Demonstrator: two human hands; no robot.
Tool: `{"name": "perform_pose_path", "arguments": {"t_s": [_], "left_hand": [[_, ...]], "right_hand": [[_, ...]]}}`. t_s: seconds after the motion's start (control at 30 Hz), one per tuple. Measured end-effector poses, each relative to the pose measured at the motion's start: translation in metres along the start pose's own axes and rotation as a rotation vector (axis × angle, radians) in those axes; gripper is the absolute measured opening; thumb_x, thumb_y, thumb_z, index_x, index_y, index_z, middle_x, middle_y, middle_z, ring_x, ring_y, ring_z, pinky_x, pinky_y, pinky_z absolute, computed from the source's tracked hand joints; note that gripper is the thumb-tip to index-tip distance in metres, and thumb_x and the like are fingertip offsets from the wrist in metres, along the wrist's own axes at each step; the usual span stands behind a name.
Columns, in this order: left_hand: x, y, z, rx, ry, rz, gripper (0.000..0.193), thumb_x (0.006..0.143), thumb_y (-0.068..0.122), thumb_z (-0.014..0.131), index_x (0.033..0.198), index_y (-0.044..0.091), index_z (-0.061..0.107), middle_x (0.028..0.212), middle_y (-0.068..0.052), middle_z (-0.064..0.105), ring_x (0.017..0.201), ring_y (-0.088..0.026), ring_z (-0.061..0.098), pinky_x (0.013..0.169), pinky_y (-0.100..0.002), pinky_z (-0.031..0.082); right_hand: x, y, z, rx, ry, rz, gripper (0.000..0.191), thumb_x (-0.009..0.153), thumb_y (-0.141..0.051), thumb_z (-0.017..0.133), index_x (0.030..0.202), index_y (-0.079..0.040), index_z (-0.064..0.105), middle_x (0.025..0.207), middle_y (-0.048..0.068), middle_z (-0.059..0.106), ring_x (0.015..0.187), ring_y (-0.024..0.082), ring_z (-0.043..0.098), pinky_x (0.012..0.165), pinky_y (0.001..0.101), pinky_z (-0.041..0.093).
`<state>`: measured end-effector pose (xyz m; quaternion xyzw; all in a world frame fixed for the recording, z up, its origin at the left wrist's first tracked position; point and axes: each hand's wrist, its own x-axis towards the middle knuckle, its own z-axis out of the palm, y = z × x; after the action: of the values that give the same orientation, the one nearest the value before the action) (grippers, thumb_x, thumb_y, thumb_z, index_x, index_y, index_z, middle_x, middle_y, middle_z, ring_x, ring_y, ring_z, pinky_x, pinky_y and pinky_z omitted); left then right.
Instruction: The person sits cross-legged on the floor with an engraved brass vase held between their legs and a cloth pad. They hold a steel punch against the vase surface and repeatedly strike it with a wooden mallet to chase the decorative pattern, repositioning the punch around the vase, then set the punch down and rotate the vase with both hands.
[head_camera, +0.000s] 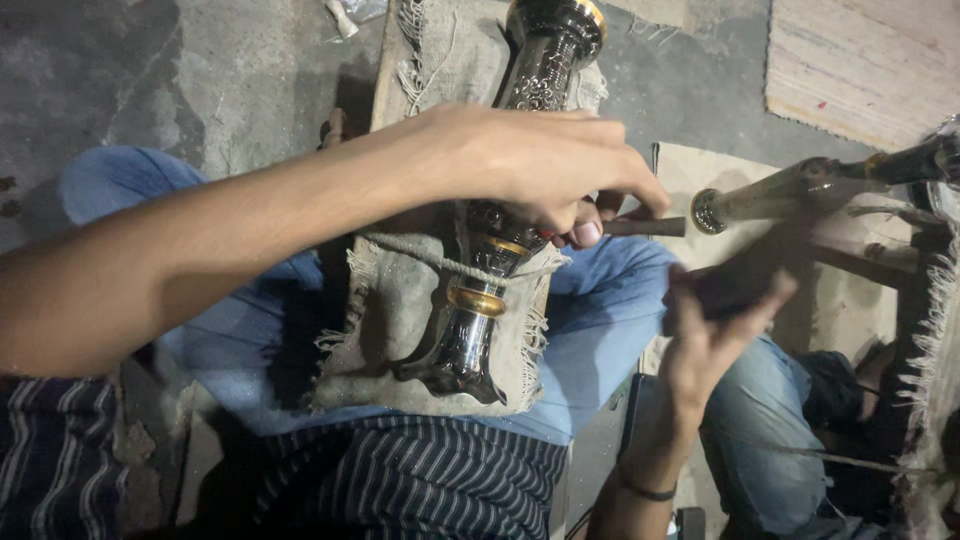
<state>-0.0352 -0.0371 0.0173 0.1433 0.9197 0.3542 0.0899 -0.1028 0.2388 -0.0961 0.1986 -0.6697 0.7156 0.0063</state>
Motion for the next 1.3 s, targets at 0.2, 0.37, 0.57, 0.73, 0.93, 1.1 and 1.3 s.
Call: {"name": "perform_pose_path", "arguments": {"t_s": [0.2, 0.37, 0.57, 0.73, 0.93, 1.1, 1.3], "left_hand": [[-0.007, -0.007, 0.010, 0.014, 0.145, 0.040, 0.053, 0.082, 0.006, 0.076, 0.133, 0.012, 0.063, 0.080, -0.008, 0.076, 0.063, -0.019, 0.072, 0.054, -0.039, 0.054], [-0.023, -0.018, 0.025, -0.074, 0.426, 0.200, 0.061, 0.077, -0.017, 0.063, 0.135, 0.000, 0.063, 0.084, -0.019, 0.075, 0.086, -0.019, 0.080, 0.060, -0.032, 0.063], [-0.031, -0.015, 0.031, -0.110, 0.479, 0.110, 0.052, 0.084, -0.013, 0.062, 0.135, -0.004, 0.060, 0.083, -0.027, 0.074, 0.086, -0.023, 0.080, 0.057, -0.030, 0.064], [-0.031, -0.016, 0.031, -0.107, 0.503, 0.213, 0.052, 0.083, -0.017, 0.060, 0.134, -0.005, 0.061, 0.089, -0.029, 0.074, 0.090, -0.026, 0.080, 0.063, -0.031, 0.065], [-0.027, -0.015, 0.030, -0.136, 0.391, 0.146, 0.055, 0.083, -0.015, 0.059, 0.135, 0.002, 0.061, 0.090, -0.025, 0.076, 0.091, -0.023, 0.080, 0.057, -0.033, 0.064], [-0.019, -0.010, 0.022, -0.081, 0.319, 0.131, 0.060, 0.078, -0.018, 0.057, 0.133, 0.006, 0.064, 0.096, -0.018, 0.078, 0.085, -0.021, 0.080, 0.063, -0.033, 0.065], [-0.015, -0.012, 0.016, 0.005, 0.174, 0.106, 0.051, 0.079, 0.007, 0.078, 0.129, 0.011, 0.067, 0.075, -0.010, 0.074, 0.065, -0.018, 0.072, 0.056, -0.038, 0.054]], "right_hand": [[0.024, -0.031, 0.001, -0.312, -0.208, -0.131, 0.087, 0.093, 0.011, 0.070, 0.159, -0.015, 0.019, 0.101, 0.012, 0.066, 0.082, 0.020, 0.064, 0.074, 0.0313, 0.052], [0.041, -0.066, 0.015, -0.673, -0.484, -0.446, 0.088, 0.083, 0.018, 0.064, 0.161, -0.007, 0.032, 0.133, 0.021, 0.060, 0.114, 0.031, 0.065, 0.100, 0.0380, 0.056], [0.047, -0.067, 0.007, -0.725, -0.567, -0.437, 0.088, 0.084, 0.018, 0.062, 0.160, -0.010, 0.028, 0.137, 0.021, 0.057, 0.118, 0.033, 0.064, 0.100, 0.0429, 0.057], [0.038, -0.041, 0.000, -0.154, -0.105, -0.054, 0.097, 0.095, 0.014, 0.066, 0.167, -0.012, 0.008, 0.131, 0.020, 0.057, 0.105, 0.028, 0.060, 0.100, 0.0413, 0.057], [0.029, -0.041, -0.009, -0.230, -0.373, -0.123, 0.072, 0.096, 0.013, 0.063, 0.162, -0.001, 0.036, 0.147, 0.013, 0.052, 0.131, 0.022, 0.056, 0.113, 0.0399, 0.057], [0.018, -0.031, -0.007, -0.351, -0.314, -0.198, 0.074, 0.091, 0.014, 0.064, 0.157, 0.000, 0.036, 0.137, 0.016, 0.051, 0.118, 0.022, 0.055, 0.096, 0.0363, 0.055], [0.006, -0.013, -0.018, -0.342, -0.316, -0.159, 0.072, 0.092, 0.017, 0.057, 0.158, -0.002, 0.037, 0.109, 0.009, 0.059, 0.094, 0.016, 0.061, 0.093, 0.0332, 0.060]]}}
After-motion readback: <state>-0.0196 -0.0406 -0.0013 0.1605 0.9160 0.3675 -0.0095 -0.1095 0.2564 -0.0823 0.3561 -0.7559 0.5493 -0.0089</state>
